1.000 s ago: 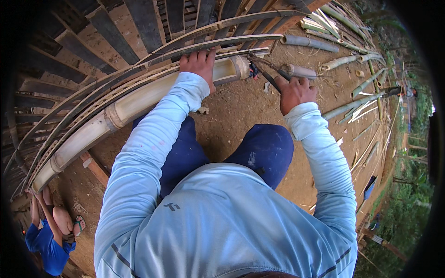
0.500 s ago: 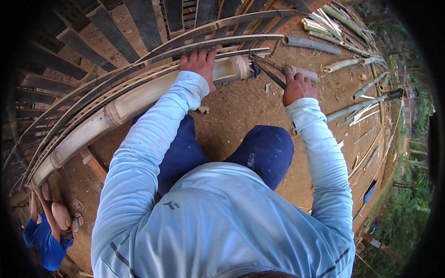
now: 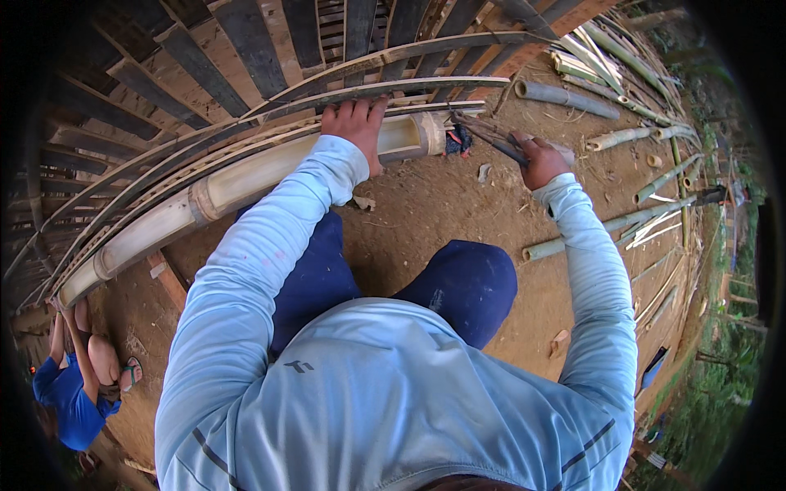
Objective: The person kneels on the ground and uses a knife to cut and shape thin bamboo strips. They fit these strips into a curved bamboo framework, adjusting the pieces to align with the structure. Another person is visible nearby, also working on the bamboo assembly.
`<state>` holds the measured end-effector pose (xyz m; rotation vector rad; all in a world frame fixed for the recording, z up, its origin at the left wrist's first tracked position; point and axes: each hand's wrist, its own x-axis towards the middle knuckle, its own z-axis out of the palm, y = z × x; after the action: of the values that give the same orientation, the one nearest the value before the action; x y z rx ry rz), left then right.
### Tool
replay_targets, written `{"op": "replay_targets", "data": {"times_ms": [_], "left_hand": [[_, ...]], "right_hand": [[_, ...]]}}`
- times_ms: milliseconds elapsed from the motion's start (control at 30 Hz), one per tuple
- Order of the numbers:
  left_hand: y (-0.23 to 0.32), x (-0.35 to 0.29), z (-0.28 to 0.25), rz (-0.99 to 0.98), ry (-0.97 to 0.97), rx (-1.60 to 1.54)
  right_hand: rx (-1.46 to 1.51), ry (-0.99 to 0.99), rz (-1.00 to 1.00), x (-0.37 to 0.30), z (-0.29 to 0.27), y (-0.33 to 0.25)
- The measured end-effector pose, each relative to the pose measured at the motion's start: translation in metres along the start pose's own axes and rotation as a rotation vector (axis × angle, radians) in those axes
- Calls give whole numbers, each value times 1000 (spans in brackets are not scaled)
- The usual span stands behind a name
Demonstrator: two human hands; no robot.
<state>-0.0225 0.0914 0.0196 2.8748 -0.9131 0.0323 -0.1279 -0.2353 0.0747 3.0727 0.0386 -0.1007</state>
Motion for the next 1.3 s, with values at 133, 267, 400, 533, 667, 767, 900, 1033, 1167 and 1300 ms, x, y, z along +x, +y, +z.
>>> {"op": "replay_targets", "data": {"times_ms": [133,267,400,533,667,767,900,1033,1167,1300], "left_hand": [[0,0,2,-13,-5,12],[1,0,6,-22,9,20],[2,-1,6,-7,34,20],[1,-2,5,2,47,17],[0,-3,5,-19,30,26],[0,-2,4,-23,20,20],[3,-4,1,-1,25,19],[2,-7,-1,-5,64,-1],[-1,-7,7,6,109,3],[-1,-7,4,20,155,-45]], "right_hand": [[68,-22,-52,11,0,10],[122,-16,-110,18,3,23],[138,-40,-136,26,14,38],[161,22,-201,21,11,37],[226,-196,-141,-2,-6,10],[1270,-784,585,-6,-12,-19],[1626,-933,576,-5,-19,-5],[1476,-874,618,-1,-21,-6],[1428,-801,553,-4,-19,-19],[1255,-743,600,1,-21,-26]]}}
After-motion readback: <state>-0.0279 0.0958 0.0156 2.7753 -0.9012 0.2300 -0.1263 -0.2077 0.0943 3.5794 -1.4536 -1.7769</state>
